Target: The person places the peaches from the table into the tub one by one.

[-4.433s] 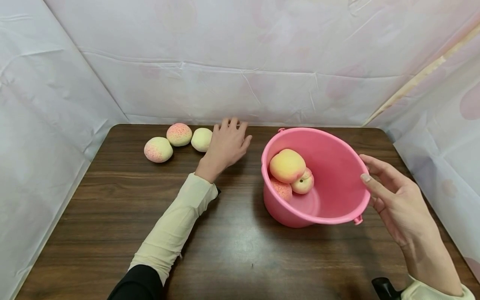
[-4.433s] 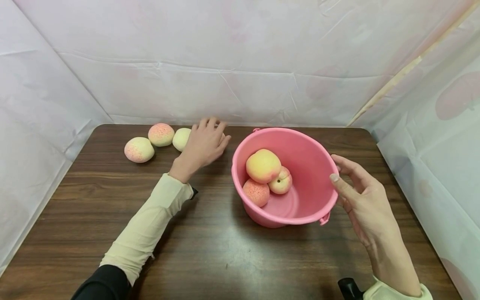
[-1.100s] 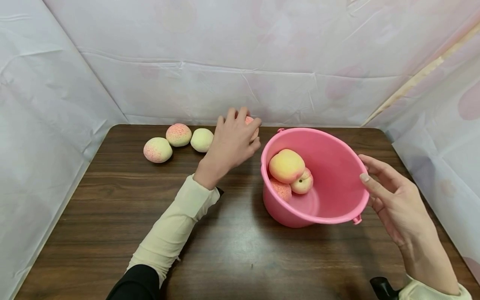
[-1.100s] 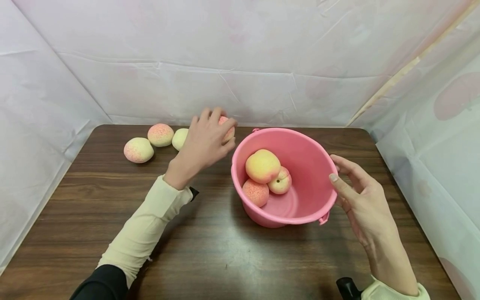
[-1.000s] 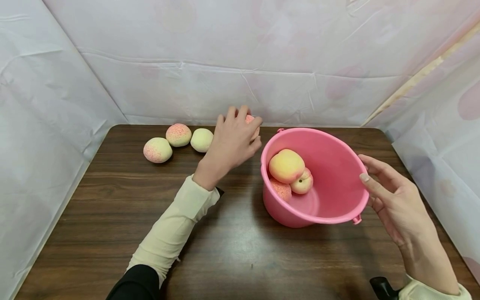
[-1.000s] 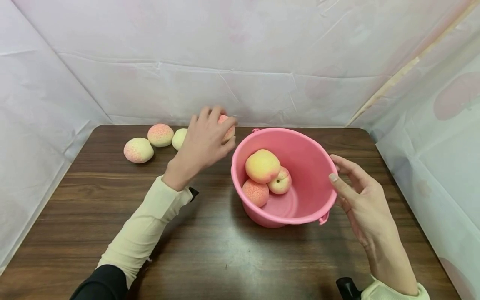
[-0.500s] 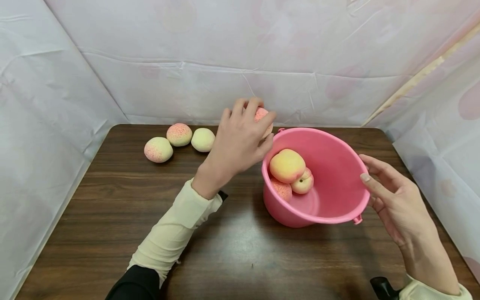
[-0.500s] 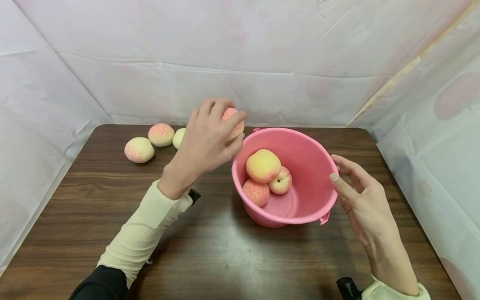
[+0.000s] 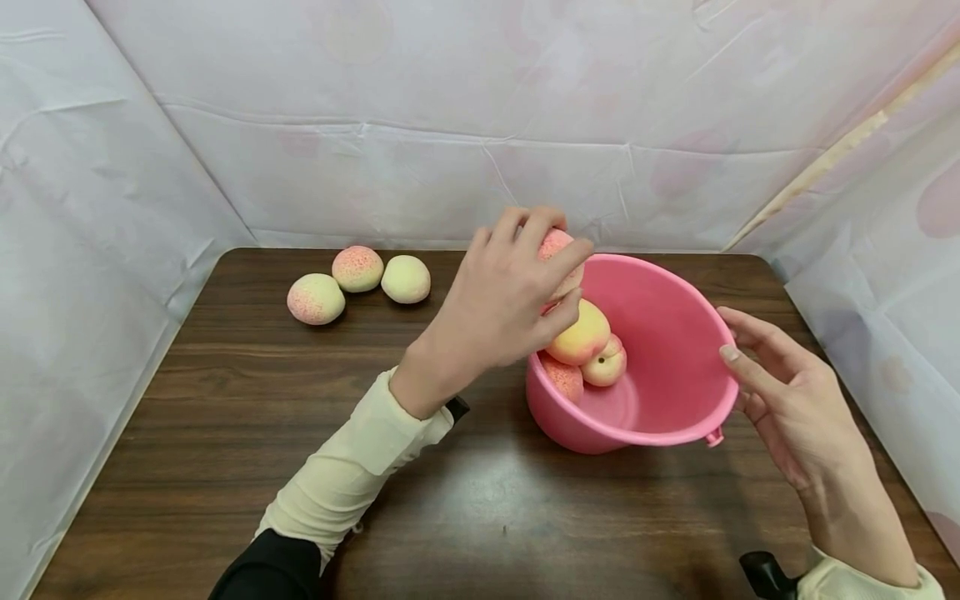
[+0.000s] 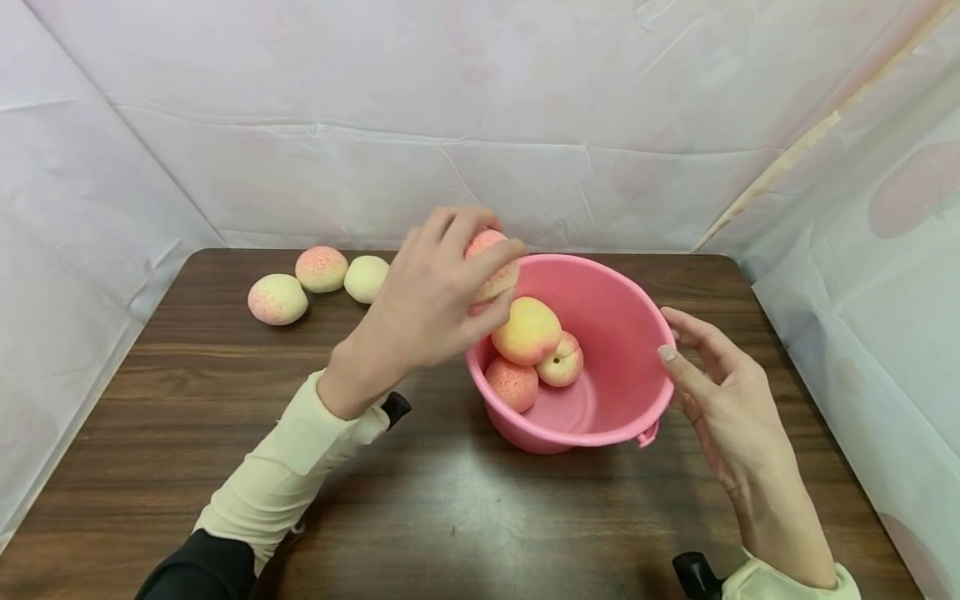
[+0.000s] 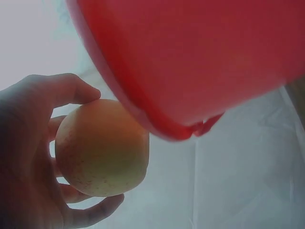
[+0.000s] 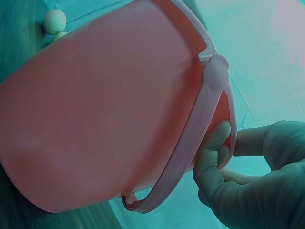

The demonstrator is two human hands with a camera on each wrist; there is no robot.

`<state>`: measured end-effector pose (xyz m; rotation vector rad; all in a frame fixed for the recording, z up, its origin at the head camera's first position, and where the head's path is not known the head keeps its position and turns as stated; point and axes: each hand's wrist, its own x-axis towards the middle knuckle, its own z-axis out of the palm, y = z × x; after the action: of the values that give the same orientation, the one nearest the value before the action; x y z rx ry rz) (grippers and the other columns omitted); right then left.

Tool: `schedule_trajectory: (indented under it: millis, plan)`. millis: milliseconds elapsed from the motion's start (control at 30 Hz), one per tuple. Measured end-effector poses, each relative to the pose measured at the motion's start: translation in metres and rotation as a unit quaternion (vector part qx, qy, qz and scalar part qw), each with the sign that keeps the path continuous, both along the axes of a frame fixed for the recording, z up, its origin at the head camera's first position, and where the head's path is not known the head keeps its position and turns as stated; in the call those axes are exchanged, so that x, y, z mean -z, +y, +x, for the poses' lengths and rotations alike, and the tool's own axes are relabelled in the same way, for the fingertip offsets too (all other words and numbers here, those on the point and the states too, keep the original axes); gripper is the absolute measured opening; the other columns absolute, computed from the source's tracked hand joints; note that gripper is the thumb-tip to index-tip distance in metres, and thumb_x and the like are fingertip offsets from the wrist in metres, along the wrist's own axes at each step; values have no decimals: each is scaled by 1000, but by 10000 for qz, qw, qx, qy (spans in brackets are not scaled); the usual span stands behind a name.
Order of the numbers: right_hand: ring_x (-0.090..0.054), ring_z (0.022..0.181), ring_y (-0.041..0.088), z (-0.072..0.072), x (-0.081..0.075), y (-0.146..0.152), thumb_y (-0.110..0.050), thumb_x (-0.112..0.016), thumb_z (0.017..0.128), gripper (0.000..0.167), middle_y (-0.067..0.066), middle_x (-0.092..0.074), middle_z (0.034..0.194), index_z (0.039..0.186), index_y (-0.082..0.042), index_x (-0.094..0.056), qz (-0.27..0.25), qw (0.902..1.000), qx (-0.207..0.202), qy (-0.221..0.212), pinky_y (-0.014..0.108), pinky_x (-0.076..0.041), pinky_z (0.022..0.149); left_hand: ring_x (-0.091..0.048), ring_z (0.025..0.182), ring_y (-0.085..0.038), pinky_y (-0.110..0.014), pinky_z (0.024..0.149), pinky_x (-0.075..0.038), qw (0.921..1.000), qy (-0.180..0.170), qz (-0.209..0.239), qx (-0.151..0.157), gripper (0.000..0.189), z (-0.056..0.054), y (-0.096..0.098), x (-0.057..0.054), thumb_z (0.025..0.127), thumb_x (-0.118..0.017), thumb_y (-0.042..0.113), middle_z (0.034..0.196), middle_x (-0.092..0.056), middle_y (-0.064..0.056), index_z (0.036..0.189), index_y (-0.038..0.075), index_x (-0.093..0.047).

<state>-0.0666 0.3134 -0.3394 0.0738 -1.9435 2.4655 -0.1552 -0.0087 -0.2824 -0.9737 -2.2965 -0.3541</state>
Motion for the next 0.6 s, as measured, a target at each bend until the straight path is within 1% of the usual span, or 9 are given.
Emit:
schedule_trajectory:
  millis: [100, 200, 333, 433, 533, 600]
  plan:
    - [-73, 99, 13, 0, 0, 0, 11, -48, 103, 49, 7, -64, 126, 151, -2, -51, -17, 10000, -8, -6, 23, -62, 73, -57, 121, -31, -44, 84, -53, 9999, -53, -130, 64, 39, 3, 5, 0, 95, -57, 28, 134, -61, -9, 132, 25, -67]
    - [-73, 98, 13, -1, 0, -1, 11, -48, 103, 49, 6, -63, 126, 151, -3, -51, -7, 10000, -4, -20, 23, -62, 73, -55, 124, -30, -44, 86, -52, 9996, -158, -203, 142, 38, 6, 8, 1, 94, -58, 30, 135, -60, -7, 131, 25, -67]
    - [-73, 98, 13, -1, 0, -1, 10, -49, 103, 49, 6, -64, 126, 151, -3, -51, -6, 10000, -18, -36, 23, -62, 73, -55, 124, -28, -42, 86, -52, 9985, -393, -250, 301, 36, 9, 13, 2, 93, -60, 32, 136, -58, -6, 128, 26, -67]
    - [-73, 99, 13, -1, 0, -1, 11, -48, 103, 49, 6, -64, 125, 151, -3, -51, -42, 10000, -31, -29, 23, -62, 73, -55, 124, -27, -41, 86, -53, 9968, -574, -368, 418, 36, 12, 17, 2, 94, -62, 34, 137, -57, -5, 129, 26, -67]
    - [-73, 98, 13, 0, 1, -1, 12, -48, 103, 49, 6, -65, 125, 150, -2, -51, -103, 9999, -39, -9, 24, -62, 72, -56, 124, -26, -39, 87, -53, 9942, -755, -533, 548, 37, 15, 22, 2, 94, -61, 36, 138, -57, -4, 130, 27, -66]
    - [-73, 99, 14, 0, 1, 0, 12, -47, 103, 49, 6, -65, 125, 150, -2, -51, -122, 9999, -47, 4, 24, -63, 72, -55, 122, -24, -37, 86, -52, 9912, -956, -623, 672, 37, 17, 25, 2, 94, -61, 36, 138, -56, -3, 130, 28, -65]
